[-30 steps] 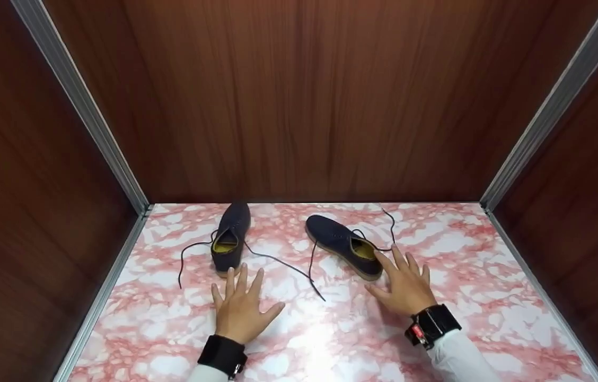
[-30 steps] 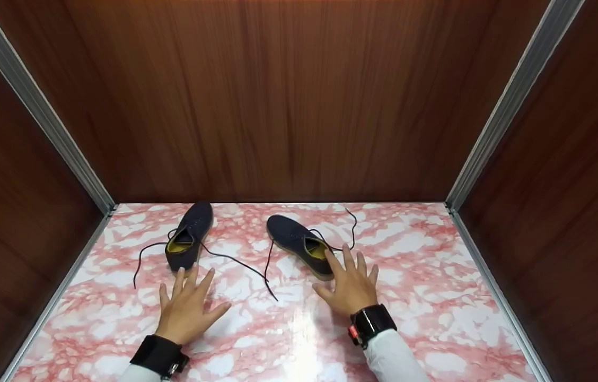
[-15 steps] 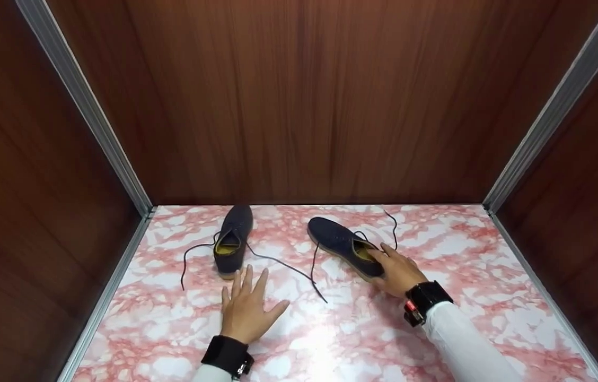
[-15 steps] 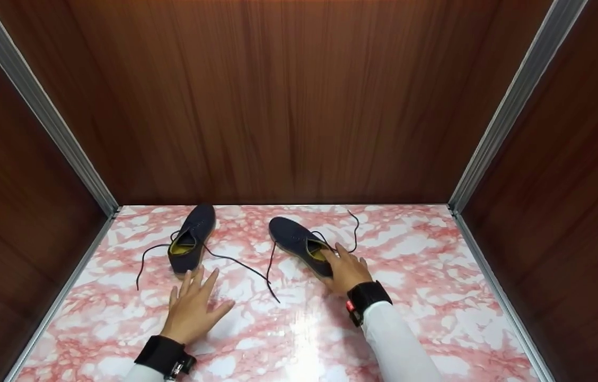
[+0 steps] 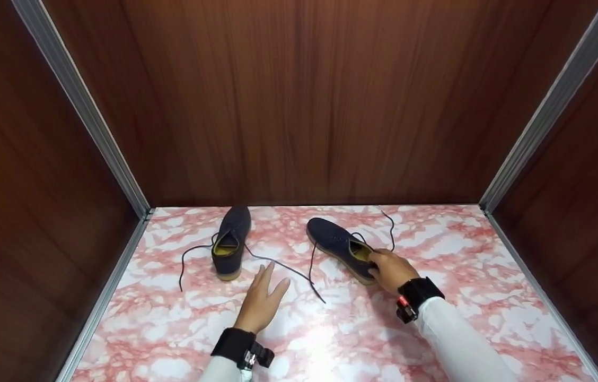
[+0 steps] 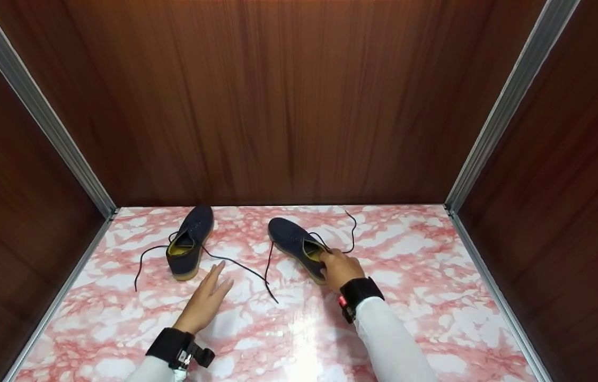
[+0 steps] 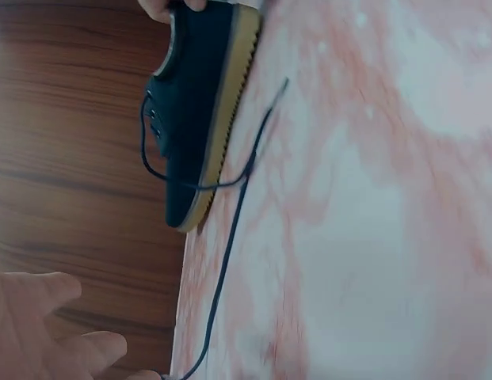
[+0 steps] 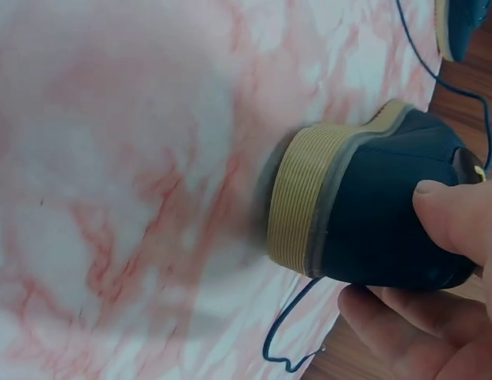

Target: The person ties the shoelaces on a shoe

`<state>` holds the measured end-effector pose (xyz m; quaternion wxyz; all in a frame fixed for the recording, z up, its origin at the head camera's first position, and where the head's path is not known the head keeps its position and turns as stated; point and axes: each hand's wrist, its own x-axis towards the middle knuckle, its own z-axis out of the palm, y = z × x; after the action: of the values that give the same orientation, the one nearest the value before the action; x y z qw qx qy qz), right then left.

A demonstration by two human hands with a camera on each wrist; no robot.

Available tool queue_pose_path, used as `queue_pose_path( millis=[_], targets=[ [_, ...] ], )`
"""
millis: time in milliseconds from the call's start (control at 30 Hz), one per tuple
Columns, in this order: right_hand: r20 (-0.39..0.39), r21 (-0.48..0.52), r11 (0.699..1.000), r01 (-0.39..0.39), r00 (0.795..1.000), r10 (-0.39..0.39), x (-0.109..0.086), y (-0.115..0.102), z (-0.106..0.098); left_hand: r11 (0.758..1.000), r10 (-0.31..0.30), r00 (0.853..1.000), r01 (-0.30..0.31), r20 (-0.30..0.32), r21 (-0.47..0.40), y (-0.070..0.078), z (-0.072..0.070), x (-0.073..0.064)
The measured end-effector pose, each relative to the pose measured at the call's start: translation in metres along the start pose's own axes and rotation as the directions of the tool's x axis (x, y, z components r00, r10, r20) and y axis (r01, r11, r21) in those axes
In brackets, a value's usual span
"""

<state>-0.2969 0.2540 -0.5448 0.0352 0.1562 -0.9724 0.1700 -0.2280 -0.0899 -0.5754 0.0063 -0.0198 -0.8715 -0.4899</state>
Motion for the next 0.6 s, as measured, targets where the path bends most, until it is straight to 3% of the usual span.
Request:
queue_pose_path(
  millis=[200,367,600],
  targets=[
    [-0.019,0.029,1.0,0.007,1.0,-0.007,-0.005,-0.011,-0.002,0.98,-0.018,0.999,0.024,0.031,-0.196,0.004,0.011,0.001],
    [-0.044,0.067,0.998,0.015,0.999,-0.012,-0.015,-0.021,-0.002,0.939,-0.056,0.994,0.086,0.098,-0.333,0.007,0.025,0.0],
    [-0.108,0.17,0.985,0.008,0.994,0.011,-0.035,-0.035,0.002,0.878,-0.013,0.976,0.114,0.215,-0.465,0.012,0.045,-0.001]
  ],
)
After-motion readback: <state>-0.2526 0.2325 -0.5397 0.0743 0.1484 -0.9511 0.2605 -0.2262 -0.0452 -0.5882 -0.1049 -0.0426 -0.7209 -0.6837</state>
